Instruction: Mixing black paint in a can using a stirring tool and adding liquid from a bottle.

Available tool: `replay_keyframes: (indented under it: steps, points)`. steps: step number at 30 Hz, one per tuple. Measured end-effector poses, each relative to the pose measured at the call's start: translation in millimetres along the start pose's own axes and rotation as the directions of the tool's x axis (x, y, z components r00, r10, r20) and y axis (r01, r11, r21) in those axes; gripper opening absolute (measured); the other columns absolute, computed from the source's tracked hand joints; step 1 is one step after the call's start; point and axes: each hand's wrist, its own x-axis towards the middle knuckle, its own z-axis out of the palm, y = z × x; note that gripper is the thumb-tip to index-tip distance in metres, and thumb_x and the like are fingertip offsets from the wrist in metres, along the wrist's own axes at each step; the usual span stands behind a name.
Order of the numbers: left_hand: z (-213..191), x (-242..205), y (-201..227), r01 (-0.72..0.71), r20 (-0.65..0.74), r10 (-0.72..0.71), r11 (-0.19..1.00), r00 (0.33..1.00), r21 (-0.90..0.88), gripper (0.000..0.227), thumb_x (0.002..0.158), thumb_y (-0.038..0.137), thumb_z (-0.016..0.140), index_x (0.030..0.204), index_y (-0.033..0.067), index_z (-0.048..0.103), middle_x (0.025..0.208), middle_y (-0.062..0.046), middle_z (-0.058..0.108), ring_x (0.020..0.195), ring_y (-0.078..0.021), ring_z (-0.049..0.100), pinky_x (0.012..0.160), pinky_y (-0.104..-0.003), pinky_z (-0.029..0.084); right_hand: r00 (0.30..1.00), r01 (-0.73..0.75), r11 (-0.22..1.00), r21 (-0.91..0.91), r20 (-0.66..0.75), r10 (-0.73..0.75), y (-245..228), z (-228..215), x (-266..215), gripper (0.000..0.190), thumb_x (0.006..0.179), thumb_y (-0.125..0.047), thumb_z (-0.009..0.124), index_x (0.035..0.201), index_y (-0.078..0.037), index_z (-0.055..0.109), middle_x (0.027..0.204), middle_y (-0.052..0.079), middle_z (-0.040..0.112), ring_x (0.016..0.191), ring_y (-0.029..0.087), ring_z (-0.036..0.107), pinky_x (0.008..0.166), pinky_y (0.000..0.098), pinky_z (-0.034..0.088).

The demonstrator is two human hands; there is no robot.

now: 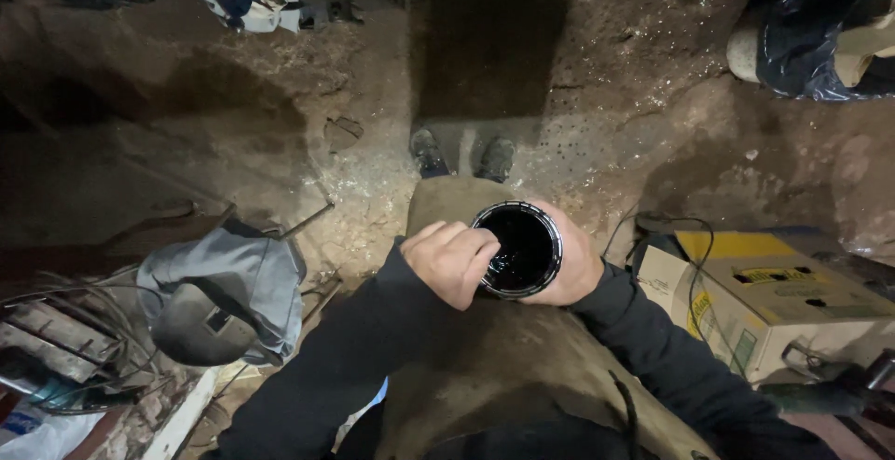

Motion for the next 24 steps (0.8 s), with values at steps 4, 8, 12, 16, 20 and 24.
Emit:
replay_keyframes:
  steps: [4, 8, 12, 16, 20, 24]
  points:
    - [-5, 5, 7, 0.08, 0.012, -0.079, 0.994, 0.997, -0.075, 0.009, 0.093, 0.01, 0.066, 0.098, 0.0054, 0.073, 0.096, -0.006, 0.071, 0.085, -0.0257, 0.069, 0.078, -0.037, 0.054, 0.999, 0.012, 0.999, 0.034, 0.044, -0.014, -1, -4, 3, 0.103, 0.056, -0.031, 0.098, 0.142, 0.0, 0.051, 0.136, 0.017, 0.064, 0.124, 0.031, 0.066, 0.109, 0.0406, 0.052]
    - [-16, 7, 15, 0.176, -0.017, -0.18, 0.973, 0.983, -0.149, 0.009, 0.093, 0.011, 0.068, 0.097, 0.0059, 0.074, 0.091, -0.008, 0.071, 0.082, -0.0271, 0.069, 0.077, -0.037, 0.055, 0.999, 0.025, 0.999, 0.02, -0.024, -0.025, 0, -6, 3, 0.107, 0.054, -0.031, 0.097, 0.143, 0.001, 0.049, 0.136, 0.017, 0.063, 0.125, 0.031, 0.064, 0.109, 0.0422, 0.05]
    - [-43, 14, 27, 0.094, -0.057, -0.101, 0.989, 0.993, -0.11, 0.01, 0.093, 0.009, 0.067, 0.1, 0.0036, 0.072, 0.094, -0.009, 0.072, 0.084, -0.0273, 0.069, 0.077, -0.036, 0.055, 0.999, 0.02, 1.0, 0.019, -0.038, -0.019, -7, -12, 8, 0.113, 0.052, -0.034, 0.098, 0.145, 0.003, 0.046, 0.137, 0.017, 0.064, 0.126, 0.03, 0.065, 0.109, 0.0406, 0.05]
    - [-50, 17, 34, 0.13, -0.105, -0.138, 0.988, 0.985, -0.085, 0.01, 0.093, 0.009, 0.069, 0.101, 0.0028, 0.07, 0.095, -0.009, 0.072, 0.081, -0.0291, 0.068, 0.074, -0.037, 0.054, 0.999, 0.008, 0.999, -0.052, -0.05, -0.011, -17, -14, 12, 0.109, 0.055, -0.033, 0.098, 0.145, 0.002, 0.047, 0.137, 0.017, 0.064, 0.126, 0.029, 0.066, 0.108, 0.0388, 0.052]
    - [-42, 19, 36, 0.113, -0.088, -0.119, 0.991, 0.989, -0.068, 0.009, 0.095, 0.009, 0.068, 0.102, 0.0031, 0.07, 0.094, -0.01, 0.071, 0.081, -0.0299, 0.068, 0.076, -0.037, 0.054, 0.996, 0.049, 0.996, -0.074, -0.065, -0.054, -21, -13, 14, 0.11, 0.054, -0.033, 0.099, 0.145, 0.001, 0.047, 0.137, 0.017, 0.064, 0.126, 0.03, 0.066, 0.109, 0.04, 0.052]
    - [-33, 15, 35, 0.106, -0.038, -0.111, 0.988, 0.993, -0.113, 0.009, 0.095, 0.01, 0.067, 0.101, 0.0046, 0.07, 0.093, -0.01, 0.071, 0.082, -0.0304, 0.068, 0.078, -0.038, 0.054, 0.998, 0.051, 0.998, -0.034, -0.036, -0.052, -20, -12, 11, 0.113, 0.054, -0.032, 0.097, 0.147, 0.003, 0.043, 0.138, 0.019, 0.062, 0.126, 0.032, 0.065, 0.108, 0.0402, 0.051]
